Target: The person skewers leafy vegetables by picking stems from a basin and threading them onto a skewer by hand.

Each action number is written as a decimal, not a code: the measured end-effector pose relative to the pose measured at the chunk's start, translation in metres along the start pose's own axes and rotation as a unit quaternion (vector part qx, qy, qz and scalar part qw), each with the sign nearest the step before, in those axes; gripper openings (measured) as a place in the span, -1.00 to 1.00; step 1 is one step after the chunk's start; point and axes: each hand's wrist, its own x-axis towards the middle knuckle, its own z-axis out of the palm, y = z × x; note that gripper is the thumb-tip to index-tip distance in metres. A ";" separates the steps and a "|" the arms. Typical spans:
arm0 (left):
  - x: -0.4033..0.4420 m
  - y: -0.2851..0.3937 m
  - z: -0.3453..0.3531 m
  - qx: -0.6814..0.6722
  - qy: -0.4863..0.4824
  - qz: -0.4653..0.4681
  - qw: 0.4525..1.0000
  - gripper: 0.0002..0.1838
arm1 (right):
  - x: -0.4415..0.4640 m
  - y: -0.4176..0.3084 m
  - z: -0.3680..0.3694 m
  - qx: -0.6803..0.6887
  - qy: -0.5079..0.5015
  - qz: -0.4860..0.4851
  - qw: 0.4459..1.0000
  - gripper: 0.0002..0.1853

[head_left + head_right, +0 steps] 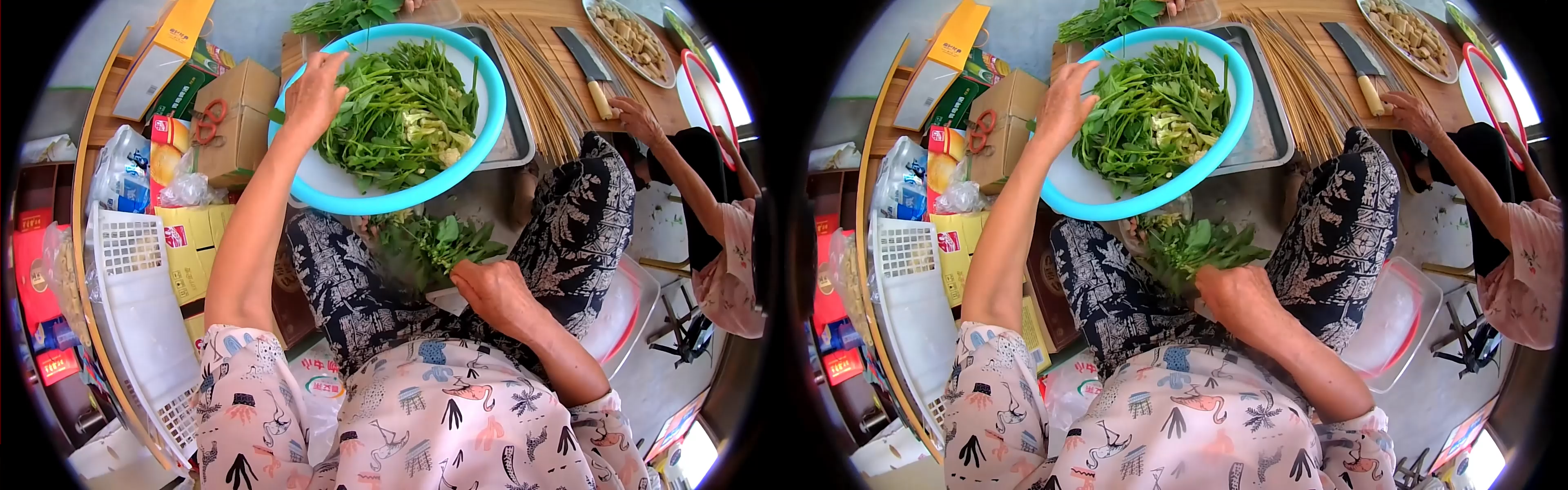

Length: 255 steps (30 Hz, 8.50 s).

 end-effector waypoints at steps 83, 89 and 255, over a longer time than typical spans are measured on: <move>-0.034 -0.014 -0.017 -0.486 -0.043 -0.397 0.777 -0.80 | -0.005 0.003 0.004 -0.066 0.006 -0.035 0.997 -0.83; -0.029 -0.017 -0.010 -0.464 -0.039 -0.426 0.776 -0.75 | -0.006 0.004 0.005 -0.065 0.007 -0.034 0.997 -0.83; -0.161 0.132 -0.087 -0.742 0.154 -0.304 0.578 -0.81 | -0.005 -0.090 -0.028 0.401 -0.027 0.130 0.907 -0.76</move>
